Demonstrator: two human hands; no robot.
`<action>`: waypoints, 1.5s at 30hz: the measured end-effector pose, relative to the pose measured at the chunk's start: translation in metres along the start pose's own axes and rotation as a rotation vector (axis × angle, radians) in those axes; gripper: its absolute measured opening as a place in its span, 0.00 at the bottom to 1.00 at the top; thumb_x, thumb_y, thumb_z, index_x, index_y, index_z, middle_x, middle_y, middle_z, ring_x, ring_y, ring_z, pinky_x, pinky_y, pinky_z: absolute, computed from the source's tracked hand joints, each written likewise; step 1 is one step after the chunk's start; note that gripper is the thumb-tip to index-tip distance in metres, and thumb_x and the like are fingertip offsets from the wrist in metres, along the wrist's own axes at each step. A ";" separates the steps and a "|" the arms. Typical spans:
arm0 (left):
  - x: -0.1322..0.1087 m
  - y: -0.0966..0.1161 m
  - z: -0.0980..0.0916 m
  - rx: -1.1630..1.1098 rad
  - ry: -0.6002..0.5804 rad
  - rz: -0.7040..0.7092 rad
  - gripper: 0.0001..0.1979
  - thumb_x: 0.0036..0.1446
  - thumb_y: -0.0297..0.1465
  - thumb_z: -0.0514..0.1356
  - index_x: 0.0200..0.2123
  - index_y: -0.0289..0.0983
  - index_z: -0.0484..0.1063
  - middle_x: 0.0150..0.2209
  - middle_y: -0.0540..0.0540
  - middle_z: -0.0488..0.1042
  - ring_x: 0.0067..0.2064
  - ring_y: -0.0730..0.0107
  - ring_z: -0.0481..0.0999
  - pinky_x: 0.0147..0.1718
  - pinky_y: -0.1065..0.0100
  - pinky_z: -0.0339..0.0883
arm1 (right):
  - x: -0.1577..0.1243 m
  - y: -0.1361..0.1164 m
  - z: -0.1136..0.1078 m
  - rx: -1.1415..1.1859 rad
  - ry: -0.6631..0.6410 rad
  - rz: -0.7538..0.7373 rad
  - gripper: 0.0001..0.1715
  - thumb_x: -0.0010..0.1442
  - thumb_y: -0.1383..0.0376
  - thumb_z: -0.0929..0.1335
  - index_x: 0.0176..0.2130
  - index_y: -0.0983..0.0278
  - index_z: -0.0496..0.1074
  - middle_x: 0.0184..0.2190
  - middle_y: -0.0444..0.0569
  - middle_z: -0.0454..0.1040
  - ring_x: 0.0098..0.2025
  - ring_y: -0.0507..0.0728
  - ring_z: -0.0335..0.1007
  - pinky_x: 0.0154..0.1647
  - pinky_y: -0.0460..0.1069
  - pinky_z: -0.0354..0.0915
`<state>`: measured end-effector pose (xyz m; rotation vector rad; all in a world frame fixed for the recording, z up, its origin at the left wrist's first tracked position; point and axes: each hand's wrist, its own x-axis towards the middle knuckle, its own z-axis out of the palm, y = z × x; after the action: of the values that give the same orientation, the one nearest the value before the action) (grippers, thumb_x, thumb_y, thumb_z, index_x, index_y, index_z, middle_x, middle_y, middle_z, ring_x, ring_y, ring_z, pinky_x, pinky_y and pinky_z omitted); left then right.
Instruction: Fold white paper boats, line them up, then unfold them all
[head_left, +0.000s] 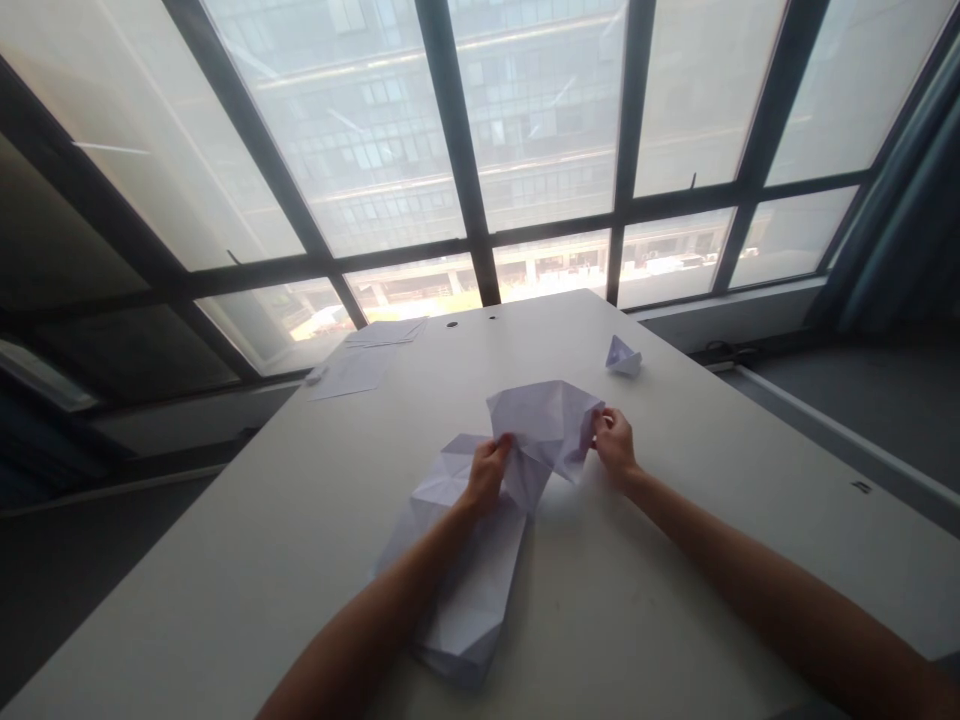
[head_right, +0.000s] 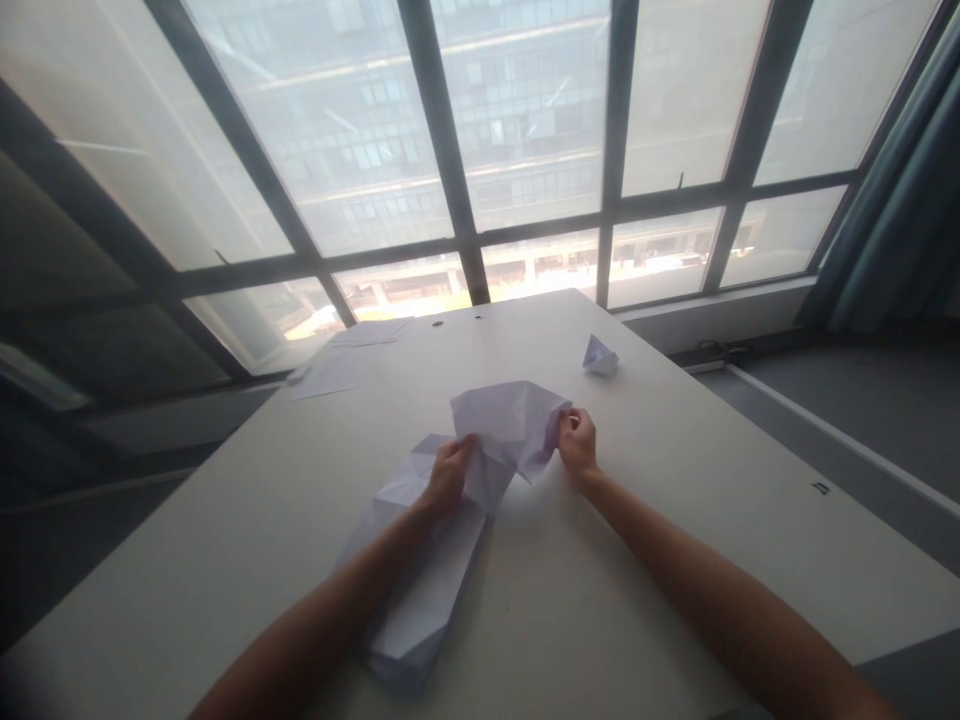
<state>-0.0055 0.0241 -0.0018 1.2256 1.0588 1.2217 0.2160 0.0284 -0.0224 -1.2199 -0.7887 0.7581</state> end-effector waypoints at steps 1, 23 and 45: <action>0.000 -0.002 -0.001 0.051 0.013 0.053 0.23 0.53 0.48 0.63 0.24 0.33 0.71 0.20 0.50 0.68 0.20 0.75 0.63 0.19 0.73 0.53 | -0.003 -0.003 0.000 -0.085 0.051 -0.078 0.28 0.50 0.45 0.70 0.42 0.62 0.66 0.34 0.49 0.70 0.33 0.57 0.68 0.31 0.52 0.67; 0.003 0.008 -0.005 0.144 0.122 0.196 0.20 0.54 0.44 0.63 0.20 0.36 0.68 0.18 0.53 0.62 0.24 0.72 0.62 0.22 0.71 0.53 | 0.019 -0.018 -0.030 0.044 -0.285 0.328 0.11 0.47 0.59 0.70 0.29 0.63 0.69 0.29 0.53 0.76 0.29 0.57 0.72 0.28 0.50 0.67; -0.001 0.030 -0.005 0.198 0.107 0.283 0.20 0.54 0.40 0.64 0.47 0.38 0.71 0.28 0.48 0.76 0.26 0.68 0.72 0.24 0.73 0.62 | 0.044 -0.025 -0.049 -0.331 -0.335 -0.034 0.17 0.52 0.53 0.66 0.33 0.65 0.69 0.17 0.40 0.64 0.17 0.49 0.52 0.18 0.45 0.46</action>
<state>-0.0129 0.0219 0.0281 1.5156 1.1334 1.4370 0.2829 0.0366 -0.0006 -1.3860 -1.2451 0.8375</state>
